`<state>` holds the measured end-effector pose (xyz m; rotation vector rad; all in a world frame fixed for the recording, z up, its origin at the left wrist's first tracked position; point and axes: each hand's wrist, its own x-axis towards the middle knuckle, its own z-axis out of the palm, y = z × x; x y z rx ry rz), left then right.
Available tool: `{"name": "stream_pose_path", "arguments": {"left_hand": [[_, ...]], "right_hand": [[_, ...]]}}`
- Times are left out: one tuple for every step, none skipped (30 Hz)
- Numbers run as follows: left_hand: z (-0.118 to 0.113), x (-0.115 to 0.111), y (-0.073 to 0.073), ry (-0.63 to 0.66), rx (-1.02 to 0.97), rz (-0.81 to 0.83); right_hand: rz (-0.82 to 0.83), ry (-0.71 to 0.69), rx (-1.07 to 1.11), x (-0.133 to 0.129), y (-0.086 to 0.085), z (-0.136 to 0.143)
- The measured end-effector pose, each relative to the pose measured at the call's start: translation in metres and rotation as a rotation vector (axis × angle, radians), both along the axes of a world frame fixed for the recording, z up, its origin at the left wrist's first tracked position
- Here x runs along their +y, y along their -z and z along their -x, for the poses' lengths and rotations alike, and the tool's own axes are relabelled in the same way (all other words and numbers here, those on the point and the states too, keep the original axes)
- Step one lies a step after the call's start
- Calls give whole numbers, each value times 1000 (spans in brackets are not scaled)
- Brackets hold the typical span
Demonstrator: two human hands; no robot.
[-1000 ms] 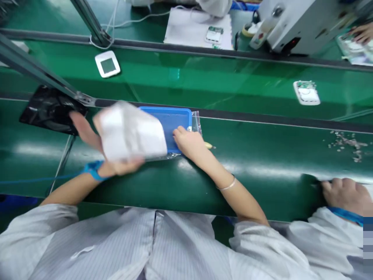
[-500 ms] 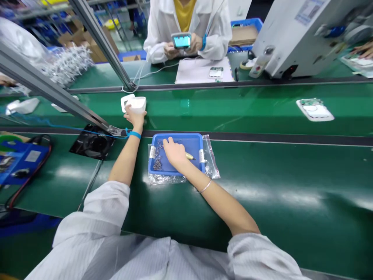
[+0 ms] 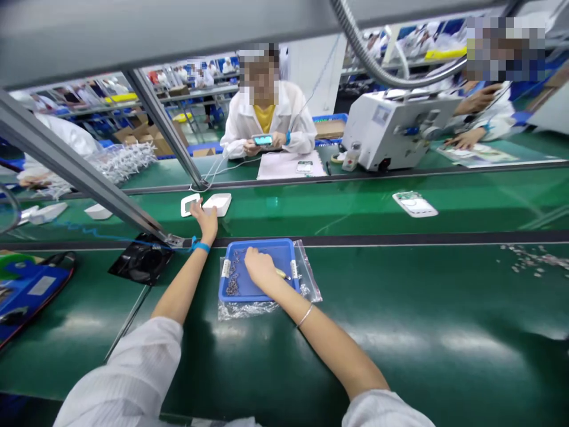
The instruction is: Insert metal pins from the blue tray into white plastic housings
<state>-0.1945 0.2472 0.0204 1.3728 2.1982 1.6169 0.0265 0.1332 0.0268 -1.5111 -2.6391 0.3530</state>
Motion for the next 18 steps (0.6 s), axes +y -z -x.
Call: {"name": "stream_pose_path", "arguments": {"left_hand": [[-1,-9,-5,34,-4,-45],[-4,-20,-8,78,-11,-80],[-7,-32,-11,134,-20,-105],[-13,-45,-12,206,-29,-119],[-20,-58,-13,297,-38,-122],[-30,-72,-12,404,-49,-112],[-42,-87,-11,522,-63,-91],[-56,-101,-9,637,-83,-64],[-71,-115,-7,734,-113,-41],[-86,-127,-4,799,-150,-29],[-101,-139,0,831,-190,-26],[-113,-149,3,840,-229,-33],[-124,-157,7,840,-264,-45],[-132,-165,11,840,-294,-61],[-137,-171,15,838,-327,-79],[-141,-177,19,842,-360,-96],[-142,-182,22,852,-381,-112],[-143,-188,25,870,-380,-121]], "right_hand": [[3,4,26,-1,-3,-3],[4,11,55,-2,-6,-7],[3,22,87,-3,-10,-12],[0,37,123,-5,-14,-16],[-6,56,163,-7,-19,-21],[-14,78,203,-8,-24,-26],[-27,98,234,-11,-28,-31],[-32,117,278,-13,-33,-36],[-18,135,347,-17,-36,-41],[21,151,444,-21,-39,-46],[86,165,567,-26,-41,-52],[169,178,705,-32,-43,-57],[256,194,838,-40,-43,-62],[331,210,943,-49,-43,-68],[382,229,1006,-59,-42,-73],[411,253,1043,-69,-41,-78],[426,279,1060,-79,-39,-82],[438,306,1068,-89,-37,-86]]}}
